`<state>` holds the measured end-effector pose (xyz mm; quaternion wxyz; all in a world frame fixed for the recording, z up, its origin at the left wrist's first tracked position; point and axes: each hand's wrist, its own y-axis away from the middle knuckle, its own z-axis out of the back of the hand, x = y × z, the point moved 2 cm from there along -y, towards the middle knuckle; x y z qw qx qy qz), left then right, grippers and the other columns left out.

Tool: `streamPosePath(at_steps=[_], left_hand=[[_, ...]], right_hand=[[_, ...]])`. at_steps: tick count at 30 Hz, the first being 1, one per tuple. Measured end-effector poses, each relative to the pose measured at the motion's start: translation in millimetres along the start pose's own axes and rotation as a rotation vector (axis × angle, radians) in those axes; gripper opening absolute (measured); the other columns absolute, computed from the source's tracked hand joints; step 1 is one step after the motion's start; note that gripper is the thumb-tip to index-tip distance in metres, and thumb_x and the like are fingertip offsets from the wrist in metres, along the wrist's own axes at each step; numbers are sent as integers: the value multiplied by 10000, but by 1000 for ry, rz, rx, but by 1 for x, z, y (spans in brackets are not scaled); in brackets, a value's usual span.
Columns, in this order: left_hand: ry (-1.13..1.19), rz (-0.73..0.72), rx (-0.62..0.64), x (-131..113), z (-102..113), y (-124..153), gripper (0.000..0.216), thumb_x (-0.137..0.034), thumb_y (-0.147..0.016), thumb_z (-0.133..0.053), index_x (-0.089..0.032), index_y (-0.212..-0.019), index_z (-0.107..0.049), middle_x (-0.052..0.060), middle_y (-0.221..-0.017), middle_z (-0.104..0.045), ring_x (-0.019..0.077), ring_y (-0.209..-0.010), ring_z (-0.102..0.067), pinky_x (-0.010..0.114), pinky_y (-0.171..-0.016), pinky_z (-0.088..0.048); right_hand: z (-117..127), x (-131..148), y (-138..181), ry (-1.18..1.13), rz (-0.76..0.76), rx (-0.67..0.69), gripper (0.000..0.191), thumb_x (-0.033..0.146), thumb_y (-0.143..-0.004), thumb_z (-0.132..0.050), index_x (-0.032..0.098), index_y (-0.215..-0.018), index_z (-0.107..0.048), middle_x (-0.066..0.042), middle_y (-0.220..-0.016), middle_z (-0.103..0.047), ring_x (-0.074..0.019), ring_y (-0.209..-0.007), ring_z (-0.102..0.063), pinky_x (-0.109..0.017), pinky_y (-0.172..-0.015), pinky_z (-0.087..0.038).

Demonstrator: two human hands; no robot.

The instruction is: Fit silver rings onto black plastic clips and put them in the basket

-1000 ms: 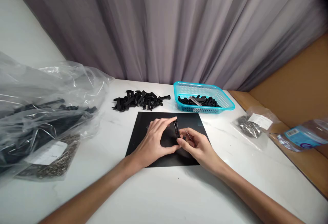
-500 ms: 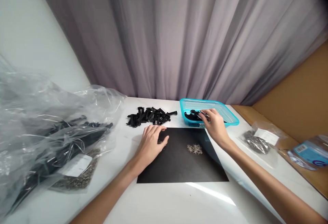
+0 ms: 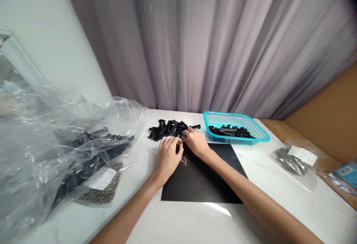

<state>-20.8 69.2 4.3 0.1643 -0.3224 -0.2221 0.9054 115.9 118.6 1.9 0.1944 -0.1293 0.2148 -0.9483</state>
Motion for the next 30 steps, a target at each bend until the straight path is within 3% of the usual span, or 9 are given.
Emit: streamPosePath(at_steps=[5,8,10,12,16,20,24,30], left_hand=[[227,164,21,6,4,-4,265,-397,-1027,-446,-220,-949,-627,37,-774,-749,254,-801,-686,408,-858,-462],[411,273,63,10,3,-9,420,-557,-1033,-376,-210,-1041,-613,33,-787,-756,225,-718,-691,359,-742,-493],[540,308,132,10,-1,-12,463,-598,-997,-425,-184,-1034,-629,55,-832,-764,210,-712,-701,322,-674,-495],[655,323,207,9,-4,-13,459,-595,-931,-544,-161,-1033,-656,72,-861,-768,194,-688,-698,282,-592,-466],[804,351,231,7,-3,-15,522,-550,-817,-699,-150,-1146,-633,79,-869,-760,150,-636,-642,222,-484,-373],[874,375,171,10,-1,-17,589,-552,-792,-726,-174,-1217,-573,46,-852,-725,115,-582,-586,198,-458,-368],[877,382,138,9,-3,-15,502,-538,-820,-713,-174,-1154,-623,-18,-701,-631,71,-480,-448,178,-420,-338],[852,342,110,10,-6,-11,440,-560,-879,-647,-193,-1120,-654,-32,-694,-566,78,-481,-444,177,-381,-326]], right_hand=[[19,-6,14,-113,-30,-79,193,252,-1065,-503,185,-1093,-681,-80,-1074,-680,-191,-896,-675,-266,-710,-492],[35,-5,33,-368,78,-117,203,312,-1064,-520,209,-1064,-696,-56,-1046,-678,-168,-884,-657,-255,-752,-506],[40,-1,46,-598,166,-116,183,323,-1044,-563,218,-1030,-711,-44,-1004,-674,-162,-831,-640,-259,-728,-506],[40,0,58,-692,147,-131,168,324,-1036,-577,226,-1068,-710,-32,-960,-661,-152,-761,-612,-264,-691,-498],[37,-1,86,-635,-5,-183,227,305,-1073,-472,213,-1163,-659,-43,-949,-654,-170,-809,-638,-282,-727,-526],[34,1,114,-348,149,14,315,273,-1066,-463,225,-1326,-633,-94,-1087,-636,-207,-883,-666,-335,-768,-564],[34,3,126,-155,198,76,352,241,-1059,-453,226,-1361,-634,-118,-1110,-614,-222,-844,-658,-372,-729,-580],[35,2,125,-279,136,45,273,269,-1046,-509,208,-1285,-626,-103,-1135,-617,-227,-915,-690,-370,-785,-597]])
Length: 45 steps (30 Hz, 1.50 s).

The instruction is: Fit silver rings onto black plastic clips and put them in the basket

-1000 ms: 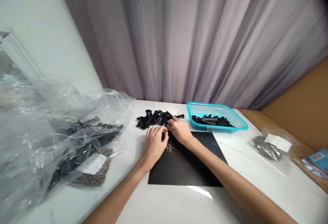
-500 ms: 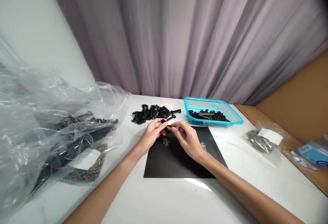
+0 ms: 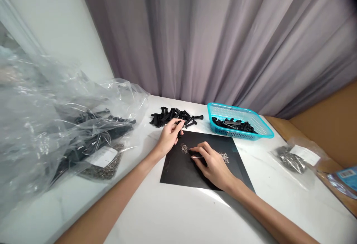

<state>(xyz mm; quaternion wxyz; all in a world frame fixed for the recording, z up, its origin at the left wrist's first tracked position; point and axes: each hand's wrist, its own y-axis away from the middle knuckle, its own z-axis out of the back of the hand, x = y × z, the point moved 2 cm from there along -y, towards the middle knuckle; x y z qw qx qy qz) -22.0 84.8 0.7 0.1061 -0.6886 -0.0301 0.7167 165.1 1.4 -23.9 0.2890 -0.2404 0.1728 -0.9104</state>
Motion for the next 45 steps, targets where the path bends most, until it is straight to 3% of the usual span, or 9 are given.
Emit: streamPosePath(at_steps=[10,18,27,32,41,45], left_hand=[[-80,-51,14,3,-3,3,385,-515,-936,-586,-190,-1135,-645,-22,-726,-575,93,-527,-458,204,-442,-345],[-125,-55,45,-1,-4,4,438,-528,-939,-583,-196,-1220,-631,14,-775,-636,138,-628,-548,215,-479,-380],[-166,-71,-6,2,-5,2,469,-443,-894,-645,-190,-1283,-579,39,-873,-670,174,-753,-627,237,-563,-455],[-195,-78,-10,5,-5,2,464,-419,-893,-653,-204,-1297,-579,32,-885,-657,179,-796,-624,237,-590,-470],[-210,-70,-28,4,-4,2,556,-408,-891,-678,-232,-1399,-536,39,-948,-614,167,-809,-605,194,-523,-469],[-181,-51,-21,3,-7,3,669,-412,-889,-682,-231,-1486,-441,53,-993,-612,164,-794,-612,180,-470,-476]], right_hand=[[0,7,4,41,109,102,337,328,-1050,-522,250,-1352,-651,-103,-1137,-621,-202,-819,-631,-382,-753,-568],[0,-2,3,-42,16,-108,212,245,-1063,-476,215,-1034,-684,-76,-1021,-669,-195,-842,-675,-327,-728,-556],[1,6,1,82,114,115,368,344,-1079,-461,243,-1395,-619,-98,-1176,-650,-219,-880,-630,-384,-795,-556],[2,6,0,91,101,108,465,358,-1087,-427,205,-1525,-462,-127,-1252,-631,-254,-971,-634,-429,-862,-563],[0,1,1,98,30,35,400,387,-1060,-493,183,-1398,-558,-146,-1230,-613,-263,-948,-671,-431,-813,-587],[-2,-5,4,41,-29,-69,205,266,-1071,-461,214,-1118,-653,-86,-1089,-670,-205,-852,-694,-345,-730,-572]])
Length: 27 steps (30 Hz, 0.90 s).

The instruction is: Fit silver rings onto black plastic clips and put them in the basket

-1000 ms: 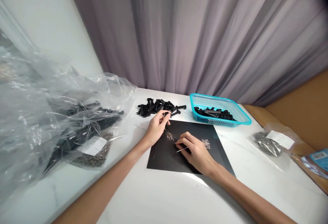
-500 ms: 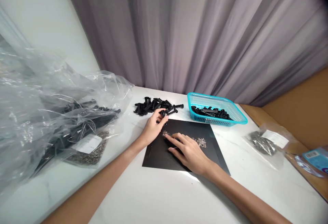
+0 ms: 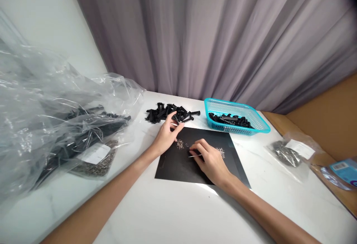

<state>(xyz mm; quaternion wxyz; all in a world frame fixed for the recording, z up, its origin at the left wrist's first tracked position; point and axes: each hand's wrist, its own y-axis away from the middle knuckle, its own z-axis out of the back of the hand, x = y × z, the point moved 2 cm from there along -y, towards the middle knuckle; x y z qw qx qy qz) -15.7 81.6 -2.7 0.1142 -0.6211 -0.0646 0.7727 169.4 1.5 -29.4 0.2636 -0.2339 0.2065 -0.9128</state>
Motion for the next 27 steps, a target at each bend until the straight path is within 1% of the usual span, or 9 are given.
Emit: streamPosePath(at_steps=[2,5,9,12,13,17,21,24,27], left_hand=[[17,3,3,1,-1,0,754,-382,-852,-726,-232,-1513,-395,66,-1040,-617,177,-847,-623,171,-467,-474],[9,-18,33,3,-1,0,866,-326,-790,-781,-232,-1533,-344,71,-1088,-625,185,-897,-628,185,-519,-497],[-12,-59,63,4,-2,1,820,-286,-796,-761,-222,-1508,-358,57,-1087,-641,168,-880,-635,244,-668,-540],[-26,-67,62,4,-3,2,774,-272,-802,-743,-232,-1488,-387,55,-1087,-646,177,-896,-642,275,-730,-544],[-32,-69,62,4,-4,2,767,-267,-802,-741,-237,-1485,-394,55,-1088,-647,180,-896,-643,281,-739,-545],[-49,-89,70,5,-5,3,751,-269,-814,-737,-255,-1485,-401,53,-1092,-650,178,-873,-645,283,-730,-546],[-49,-97,67,3,-5,3,748,-274,-827,-741,-255,-1489,-395,58,-1109,-653,182,-896,-651,262,-697,-543],[-36,-83,67,0,-5,4,759,-277,-821,-745,-247,-1491,-388,59,-1120,-647,178,-891,-647,251,-672,-535],[-36,-81,66,-2,-4,4,757,-274,-824,-740,-242,-1491,-383,53,-1111,-647,171,-884,-643,244,-663,-524]], right_hand=[[1,-1,0,1,-11,-24,226,244,-1076,-443,214,-1066,-667,-73,-1043,-681,-195,-843,-697,-326,-717,-565],[3,1,-2,58,17,21,279,294,-1073,-464,209,-1253,-659,-103,-1122,-665,-224,-903,-697,-366,-755,-581],[4,4,-4,98,65,126,387,367,-1072,-465,233,-1410,-597,-121,-1179,-625,-250,-946,-688,-417,-807,-596],[4,4,-4,84,54,130,446,362,-1065,-476,230,-1490,-503,-134,-1246,-604,-257,-942,-685,-434,-803,-606],[4,4,-3,69,52,126,436,352,-1061,-485,224,-1477,-507,-135,-1251,-604,-260,-948,-685,-438,-807,-607],[3,3,-2,1,32,93,307,320,-1052,-508,232,-1333,-595,-120,-1211,-620,-263,-1005,-680,-434,-856,-604],[4,3,-5,41,38,137,488,410,-1054,-494,217,-1502,-479,-157,-1292,-568,-300,-1114,-635,-485,-930,-592],[5,4,-7,65,64,188,481,426,-1064,-463,240,-1506,-498,-151,-1324,-553,-308,-1171,-602,-519,-1002,-557],[5,3,-6,10,55,152,454,410,-1052,-506,235,-1471,-520,-141,-1325,-565,-292,-1166,-607,-489,-998,-559]])
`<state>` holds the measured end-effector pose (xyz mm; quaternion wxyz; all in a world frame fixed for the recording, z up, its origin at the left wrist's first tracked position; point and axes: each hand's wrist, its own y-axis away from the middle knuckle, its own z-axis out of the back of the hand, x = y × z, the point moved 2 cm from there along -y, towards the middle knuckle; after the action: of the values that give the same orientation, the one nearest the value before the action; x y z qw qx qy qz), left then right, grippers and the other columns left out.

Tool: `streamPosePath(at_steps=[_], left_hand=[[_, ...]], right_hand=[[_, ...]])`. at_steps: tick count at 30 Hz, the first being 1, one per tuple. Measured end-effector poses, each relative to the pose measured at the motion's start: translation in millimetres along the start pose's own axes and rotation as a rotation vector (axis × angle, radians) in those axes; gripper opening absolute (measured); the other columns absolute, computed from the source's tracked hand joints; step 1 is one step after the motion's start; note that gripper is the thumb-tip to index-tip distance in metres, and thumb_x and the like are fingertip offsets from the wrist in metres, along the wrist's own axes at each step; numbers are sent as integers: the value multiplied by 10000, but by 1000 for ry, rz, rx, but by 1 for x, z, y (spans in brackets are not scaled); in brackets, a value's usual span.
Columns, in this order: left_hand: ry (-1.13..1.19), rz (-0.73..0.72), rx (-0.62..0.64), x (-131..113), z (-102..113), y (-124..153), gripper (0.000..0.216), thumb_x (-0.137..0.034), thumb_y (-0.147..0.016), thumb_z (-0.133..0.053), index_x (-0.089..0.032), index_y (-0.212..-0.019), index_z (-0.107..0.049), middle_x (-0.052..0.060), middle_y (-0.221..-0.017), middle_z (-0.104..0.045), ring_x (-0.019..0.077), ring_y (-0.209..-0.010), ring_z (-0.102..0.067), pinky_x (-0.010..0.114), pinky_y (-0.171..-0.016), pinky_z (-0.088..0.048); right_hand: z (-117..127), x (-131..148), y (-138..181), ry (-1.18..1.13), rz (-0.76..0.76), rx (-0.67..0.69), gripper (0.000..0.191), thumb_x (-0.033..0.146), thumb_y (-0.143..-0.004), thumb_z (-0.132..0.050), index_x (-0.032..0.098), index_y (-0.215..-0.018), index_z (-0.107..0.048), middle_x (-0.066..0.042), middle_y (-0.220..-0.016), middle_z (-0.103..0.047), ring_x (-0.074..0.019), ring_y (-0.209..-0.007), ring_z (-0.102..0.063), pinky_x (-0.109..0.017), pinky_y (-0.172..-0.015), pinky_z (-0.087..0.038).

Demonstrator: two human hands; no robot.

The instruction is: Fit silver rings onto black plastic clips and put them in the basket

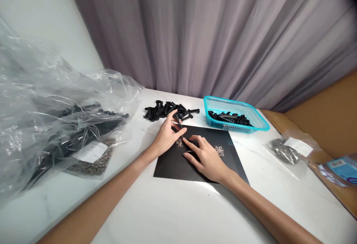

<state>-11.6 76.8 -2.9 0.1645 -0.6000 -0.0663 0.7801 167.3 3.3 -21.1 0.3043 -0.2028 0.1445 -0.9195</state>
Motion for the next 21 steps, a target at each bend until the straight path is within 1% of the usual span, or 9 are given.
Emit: streamPosePath(at_steps=[2,4,6,7,11,13,16,18,21], left_hand=[[-10,-5,-5,0,0,0,754,-273,-827,-737,-245,-1491,-381,52,-1106,-649,170,-883,-643,242,-655,-520],[-27,-16,-5,1,1,0,751,-275,-828,-737,-248,-1490,-384,56,-1107,-653,174,-883,-644,239,-640,-517],[-47,-29,-4,2,1,0,746,-276,-826,-743,-247,-1485,-392,63,-1112,-655,178,-890,-645,233,-623,-517],[-48,-33,-1,2,1,0,745,-277,-826,-745,-246,-1482,-395,67,-1113,-654,183,-903,-646,229,-616,-522],[48,-6,27,2,-1,1,736,-295,-831,-745,-243,-1471,-385,72,-1093,-645,208,-959,-662,249,-636,-588],[109,0,58,1,-3,2,727,-298,-840,-742,-245,-1468,-378,62,-1082,-647,192,-919,-681,296,-708,-623],[145,-18,116,-1,-5,4,741,-277,-843,-752,-256,-1482,-378,48,-1086,-657,157,-873,-694,338,-836,-613],[155,-33,142,-2,-6,4,756,-262,-842,-758,-266,-1497,-380,44,-1089,-660,153,-894,-694,333,-882,-591],[179,-35,163,-4,-8,6,778,-255,-840,-762,-274,-1514,-375,44,-1089,-659,157,-918,-690,322,-887,-580]], right_hand=[[0,-2,1,-60,-26,-77,358,394,-1033,-560,218,-1343,-594,-125,-1260,-605,-269,-1117,-629,-438,-946,-573],[0,-6,3,-85,-82,-166,190,366,-1024,-588,214,-1121,-649,-89,-1105,-656,-241,-995,-653,-392,-850,-574],[0,-9,4,-83,-150,-235,141,336,-1025,-592,218,-954,-625,-51,-950,-670,-220,-870,-649,-359,-761,-544],[0,-11,4,-88,-176,-258,148,325,-1025,-593,221,-921,-609,-38,-907,-670,-212,-835,-644,-347,-737,-525],[0,-13,4,-179,-218,-262,153,326,-1020,-611,232,-898,-599,-13,-897,-696,-193,-818,-647,-314,-738,-490],[0,-13,4,-232,-239,-230,157,343,-1015,-621,237,-899,-610,-2,-898,-714,-186,-803,-658,-304,-733,-484],[-1,-11,5,-275,-253,-181,142,349,-1007,-636,244,-911,-630,14,-886,-732,-178,-760,-664,-291,-699,-471],[-1,-9,4,-271,-224,-164,120,327,-1003,-643,242,-917,-643,11,-890,-728,-175,-740,-653,-285,-676,-461],[-1,-7,4,-274,-150,-153,93,281,-1007,-632,232,-941,-675,-13,-936,-710,-171,-745,-640,-278,-671,-463]])
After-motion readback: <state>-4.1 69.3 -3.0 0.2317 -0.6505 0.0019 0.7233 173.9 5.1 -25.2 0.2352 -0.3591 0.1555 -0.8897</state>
